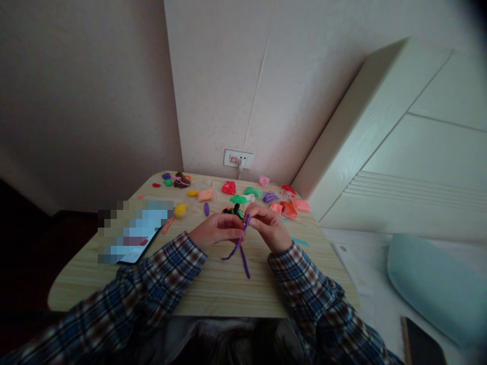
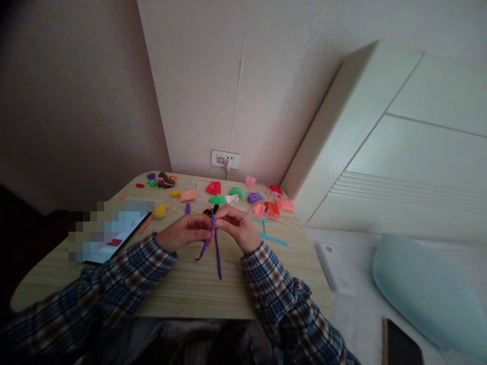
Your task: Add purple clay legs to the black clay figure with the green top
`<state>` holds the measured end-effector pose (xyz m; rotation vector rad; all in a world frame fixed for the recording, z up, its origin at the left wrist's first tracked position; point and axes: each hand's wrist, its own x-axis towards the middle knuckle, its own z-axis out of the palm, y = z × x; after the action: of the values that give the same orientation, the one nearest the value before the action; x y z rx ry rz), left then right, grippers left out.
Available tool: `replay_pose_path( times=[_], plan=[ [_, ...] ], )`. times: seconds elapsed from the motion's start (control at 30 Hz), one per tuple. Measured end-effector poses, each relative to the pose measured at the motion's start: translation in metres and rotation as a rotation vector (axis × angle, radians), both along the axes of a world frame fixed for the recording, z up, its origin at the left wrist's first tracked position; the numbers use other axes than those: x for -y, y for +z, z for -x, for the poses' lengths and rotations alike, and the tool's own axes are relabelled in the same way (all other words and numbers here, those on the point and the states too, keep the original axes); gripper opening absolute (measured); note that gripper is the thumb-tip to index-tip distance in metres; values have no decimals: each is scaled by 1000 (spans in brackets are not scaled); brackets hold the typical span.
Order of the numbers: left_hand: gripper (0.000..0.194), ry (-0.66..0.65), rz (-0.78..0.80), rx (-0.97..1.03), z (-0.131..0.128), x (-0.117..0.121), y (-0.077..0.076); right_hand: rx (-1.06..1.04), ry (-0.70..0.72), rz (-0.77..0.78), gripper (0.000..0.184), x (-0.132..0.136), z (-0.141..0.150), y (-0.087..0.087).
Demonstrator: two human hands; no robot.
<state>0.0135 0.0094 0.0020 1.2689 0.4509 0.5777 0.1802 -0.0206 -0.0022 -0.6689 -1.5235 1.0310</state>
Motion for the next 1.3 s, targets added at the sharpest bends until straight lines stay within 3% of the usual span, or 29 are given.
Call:
replay_pose_path(
  times=[0.3,0.53,0.87,1.13,1.3],
  plan=[
    [35,-22,37,29,0,0,-1,-20,-3,60,17,2,1,1],
    [26,-29,-31,20,-1,-1,-4,-39,26,50,22,2,4,5],
    [38,-57,55,41,-1,3,1,-66,-45,108,22,3,2,3],
    [36,-67,-91,-26,8,-3,6,-146,-182,86,21,1,0,4],
    [31,-76,-120,-55,8,-4,5,-168,-184,96,21,1,0,6]
  ],
)
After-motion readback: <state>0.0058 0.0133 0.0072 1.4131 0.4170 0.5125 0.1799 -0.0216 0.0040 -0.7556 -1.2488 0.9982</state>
